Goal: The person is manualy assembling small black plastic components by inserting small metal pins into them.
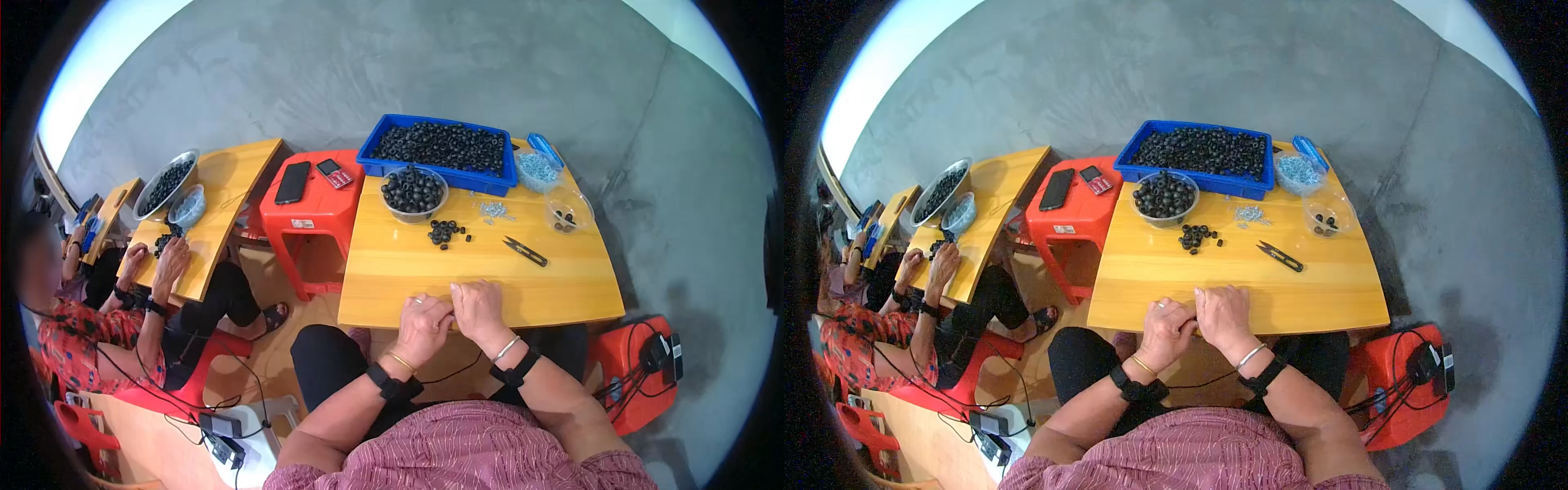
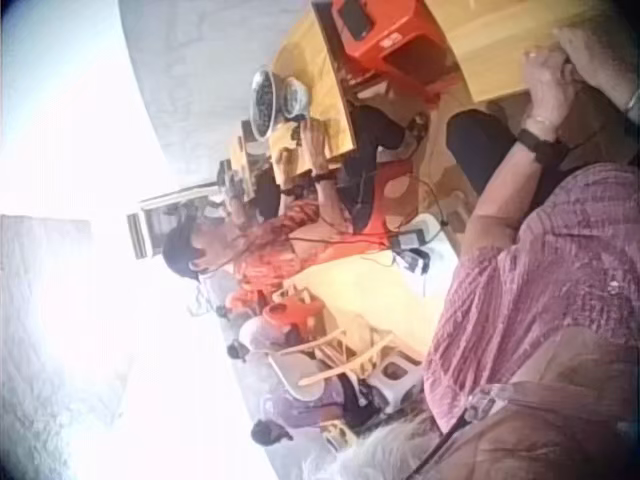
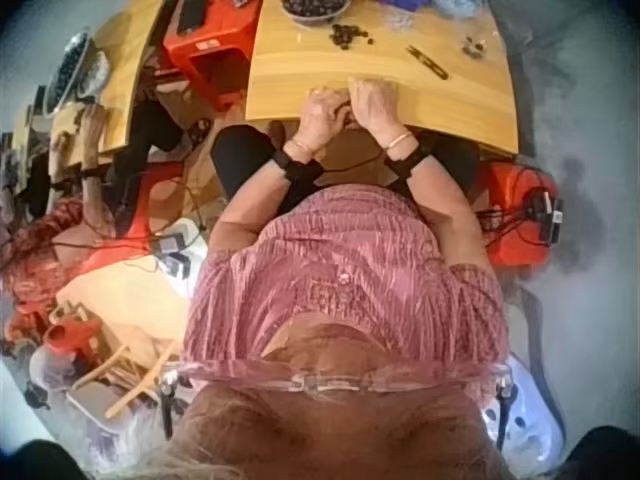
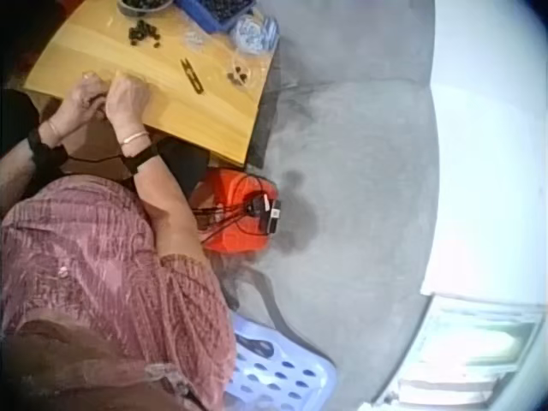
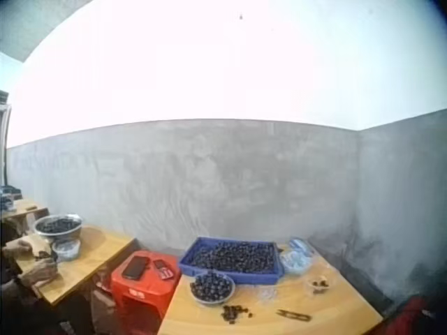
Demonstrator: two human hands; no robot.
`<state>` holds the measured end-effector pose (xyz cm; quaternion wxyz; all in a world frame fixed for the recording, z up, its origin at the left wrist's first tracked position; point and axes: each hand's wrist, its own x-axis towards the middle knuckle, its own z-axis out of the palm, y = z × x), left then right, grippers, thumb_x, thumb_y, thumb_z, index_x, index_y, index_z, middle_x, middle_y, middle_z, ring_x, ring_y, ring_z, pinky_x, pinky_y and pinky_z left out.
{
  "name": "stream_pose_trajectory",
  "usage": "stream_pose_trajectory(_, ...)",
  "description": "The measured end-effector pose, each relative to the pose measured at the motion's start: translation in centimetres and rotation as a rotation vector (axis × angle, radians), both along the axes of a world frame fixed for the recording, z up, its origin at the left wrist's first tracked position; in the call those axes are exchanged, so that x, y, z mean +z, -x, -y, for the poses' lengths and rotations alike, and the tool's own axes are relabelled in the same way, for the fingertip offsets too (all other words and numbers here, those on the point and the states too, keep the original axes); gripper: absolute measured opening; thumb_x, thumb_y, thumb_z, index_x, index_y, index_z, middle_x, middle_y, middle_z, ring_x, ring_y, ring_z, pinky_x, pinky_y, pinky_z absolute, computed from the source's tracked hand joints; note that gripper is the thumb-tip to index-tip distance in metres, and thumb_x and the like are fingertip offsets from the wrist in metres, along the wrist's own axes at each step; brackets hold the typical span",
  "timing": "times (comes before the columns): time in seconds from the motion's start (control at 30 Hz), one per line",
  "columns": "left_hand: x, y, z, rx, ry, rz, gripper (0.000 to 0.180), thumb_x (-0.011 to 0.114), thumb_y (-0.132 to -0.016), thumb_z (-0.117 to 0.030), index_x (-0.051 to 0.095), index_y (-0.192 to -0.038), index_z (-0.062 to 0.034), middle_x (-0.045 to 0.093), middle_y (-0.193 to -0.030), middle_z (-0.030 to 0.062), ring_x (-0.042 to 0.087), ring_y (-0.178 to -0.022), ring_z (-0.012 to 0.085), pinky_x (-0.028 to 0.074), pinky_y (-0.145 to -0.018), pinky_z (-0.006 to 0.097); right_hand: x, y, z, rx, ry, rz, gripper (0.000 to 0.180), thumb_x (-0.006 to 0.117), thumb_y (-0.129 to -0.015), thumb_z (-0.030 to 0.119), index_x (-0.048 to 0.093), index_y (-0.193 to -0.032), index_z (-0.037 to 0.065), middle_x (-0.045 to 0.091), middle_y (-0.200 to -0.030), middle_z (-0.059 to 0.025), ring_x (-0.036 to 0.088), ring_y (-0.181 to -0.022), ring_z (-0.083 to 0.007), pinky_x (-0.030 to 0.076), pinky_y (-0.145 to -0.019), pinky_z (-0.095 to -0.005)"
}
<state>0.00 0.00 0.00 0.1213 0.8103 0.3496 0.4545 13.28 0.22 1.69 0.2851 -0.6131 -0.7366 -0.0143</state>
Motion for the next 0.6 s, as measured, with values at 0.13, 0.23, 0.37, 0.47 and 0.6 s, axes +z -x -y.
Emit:
stream_pose_trajectory(0.13, -0.45, -0.27, 0.09, 0.011, -0.009, 0.010, 0.015, 0.063, -0.060, -0.002, 0.058, -0.073, -0.0067, 0.053, -0.066, 0.0072, 0.050, -0.066, 0.0255, 0.036, -0.063, 0.035, -0.12, -0.01, 0.28, 0.050, -0.049, -0.003, 0.029, 0.046, -0.080, 0.018, 0.053, -0.056, 0.004, 0.056, -0.061, -0.0134, 0.052, -0.063, -0.0298, 0.033, -0.060, -0.0404)
stream_pose_trajectory(0.23, -0.43, -0.40, -0.11, 0.013, -0.012, 0.008, 0.013, 0.062, -0.061, -0.002, 0.057, -0.072, -0.0067, 0.052, -0.066, 0.0079, 0.050, -0.067, 0.0261, 0.037, -0.063, 0.035, -0.20, 0.00, 0.07, 0.045, -0.049, 0.020, 0.028, 0.046, -0.080, 0.018, 0.053, -0.056, 0.004, 0.056, -0.061, -0.0137, 0.052, -0.064, -0.0300, 0.033, -0.061, -0.0409)
stream_pose_trajectory(0.37, -0.42, -0.44, -0.27, -0.005, 0.011, -0.007, 0.011, 0.061, -0.061, -0.002, 0.056, -0.070, -0.0062, 0.052, -0.066, 0.0088, 0.050, -0.068, 0.0265, 0.037, -0.064, 0.036, -0.17, -0.12, -0.08, 0.062, -0.039, 0.034, 0.028, 0.046, -0.080, 0.018, 0.053, -0.057, 0.004, 0.055, -0.061, -0.0136, 0.051, -0.065, -0.0299, 0.032, -0.063, -0.0413)
stream_pose_trajectory(0.47, -0.26, -0.41, -0.37, -0.015, 0.021, -0.026, 0.013, 0.061, -0.060, 0.001, 0.057, -0.072, -0.0045, 0.053, -0.065, 0.0089, 0.050, -0.066, 0.0269, 0.038, -0.063, 0.034, 0.06, -0.23, -0.14, 0.080, 0.006, 0.081, 0.027, 0.046, -0.080, 0.017, 0.053, -0.058, 0.004, 0.056, -0.062, -0.0136, 0.051, -0.066, -0.0298, 0.032, -0.064, -0.0409)
stream_pose_trajectory(0.6, -0.34, -0.49, -0.31, -0.026, 0.030, -0.015, 0.013, 0.061, -0.060, 0.001, 0.057, -0.072, -0.0042, 0.053, -0.066, 0.0099, 0.050, -0.066, 0.0276, 0.038, -0.064, 0.035, -0.35, -0.43, -0.23, 0.084, -0.007, 0.068, 0.025, 0.046, -0.080, 0.017, 0.053, -0.060, 0.004, 0.056, -0.064, -0.0137, 0.051, -0.067, -0.0297, 0.032, -0.065, -0.0409)
